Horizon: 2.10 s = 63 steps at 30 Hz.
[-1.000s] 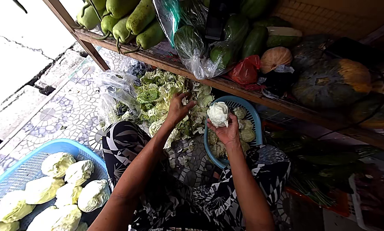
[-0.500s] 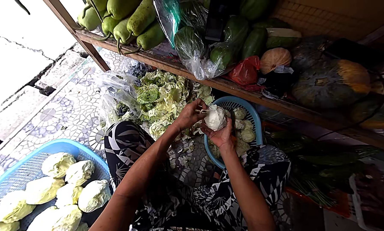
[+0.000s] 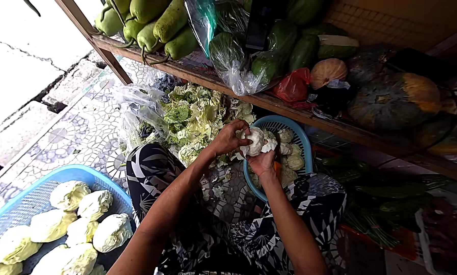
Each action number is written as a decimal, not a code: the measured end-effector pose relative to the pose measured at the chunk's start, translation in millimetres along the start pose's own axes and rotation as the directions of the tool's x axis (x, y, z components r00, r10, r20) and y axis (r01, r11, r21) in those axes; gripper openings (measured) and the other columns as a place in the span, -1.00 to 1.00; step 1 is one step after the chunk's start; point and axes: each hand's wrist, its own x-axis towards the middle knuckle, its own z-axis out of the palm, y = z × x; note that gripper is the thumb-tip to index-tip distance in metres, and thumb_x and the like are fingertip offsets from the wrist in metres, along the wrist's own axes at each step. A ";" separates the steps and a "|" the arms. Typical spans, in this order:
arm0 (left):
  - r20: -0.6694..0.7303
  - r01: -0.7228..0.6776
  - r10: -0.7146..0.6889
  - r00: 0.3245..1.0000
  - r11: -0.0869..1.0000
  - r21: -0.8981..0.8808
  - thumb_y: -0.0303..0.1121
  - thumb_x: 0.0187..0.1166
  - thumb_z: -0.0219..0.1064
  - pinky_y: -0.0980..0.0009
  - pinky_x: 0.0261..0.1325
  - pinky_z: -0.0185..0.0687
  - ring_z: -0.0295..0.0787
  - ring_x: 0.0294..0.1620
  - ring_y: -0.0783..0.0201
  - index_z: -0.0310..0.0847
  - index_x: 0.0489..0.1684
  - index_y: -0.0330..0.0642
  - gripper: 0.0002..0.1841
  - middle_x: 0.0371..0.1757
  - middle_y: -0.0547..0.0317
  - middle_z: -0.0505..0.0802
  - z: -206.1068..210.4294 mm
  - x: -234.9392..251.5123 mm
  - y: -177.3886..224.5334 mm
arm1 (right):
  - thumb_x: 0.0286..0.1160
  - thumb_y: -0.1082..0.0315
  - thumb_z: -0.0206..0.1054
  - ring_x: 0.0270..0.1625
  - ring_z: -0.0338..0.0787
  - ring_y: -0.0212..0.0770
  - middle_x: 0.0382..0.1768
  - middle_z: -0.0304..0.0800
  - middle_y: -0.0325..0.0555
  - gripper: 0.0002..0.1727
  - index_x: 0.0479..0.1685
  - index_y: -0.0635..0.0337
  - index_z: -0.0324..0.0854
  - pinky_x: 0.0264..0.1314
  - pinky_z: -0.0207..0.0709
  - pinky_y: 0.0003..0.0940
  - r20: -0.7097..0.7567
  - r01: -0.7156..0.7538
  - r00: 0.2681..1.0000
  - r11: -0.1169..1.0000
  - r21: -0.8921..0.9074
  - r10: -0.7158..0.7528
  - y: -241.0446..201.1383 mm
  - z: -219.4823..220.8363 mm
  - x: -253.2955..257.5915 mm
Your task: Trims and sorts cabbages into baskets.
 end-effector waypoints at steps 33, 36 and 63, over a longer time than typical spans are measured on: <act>-0.167 0.186 -0.618 0.768 0.466 -0.865 0.13 0.82 -0.11 -0.03 0.06 0.73 0.77 0.11 0.02 0.48 0.42 -0.04 -0.47 0.16 -0.03 0.77 9.6 9.4 -10.8 | 0.60 0.18 0.40 0.58 0.45 0.38 0.55 0.51 0.30 -0.54 0.41 0.19 0.69 0.55 0.32 0.26 0.468 0.385 0.797 -0.277 -0.881 -0.381 -33.0 -0.9 -17.9; -0.175 0.181 -0.627 0.759 0.461 -0.869 0.11 0.83 -0.10 -0.06 0.04 0.73 0.78 0.10 -0.01 0.46 0.46 -0.06 -0.47 0.16 -0.07 0.78 13.5 12.8 -10.2 | 0.67 0.12 0.32 0.46 0.61 0.24 0.34 0.75 0.14 -0.64 -0.09 0.25 0.89 0.43 0.42 0.20 0.452 0.355 0.794 -0.295 -0.887 -0.406 -59.1 4.0 -14.1; -0.104 0.224 -0.602 0.792 0.444 -0.867 0.15 0.84 -0.16 0.01 -0.14 0.81 0.84 -0.06 -0.06 0.46 0.46 -0.14 -0.40 0.11 -0.16 0.80 17.7 13.2 -2.1 | 0.18 0.65 0.41 0.28 0.73 0.30 0.39 0.54 0.44 -0.68 -0.09 0.44 0.45 0.17 0.68 0.13 0.709 0.667 0.390 -0.351 -0.658 -0.588 -104.0 38.1 -37.6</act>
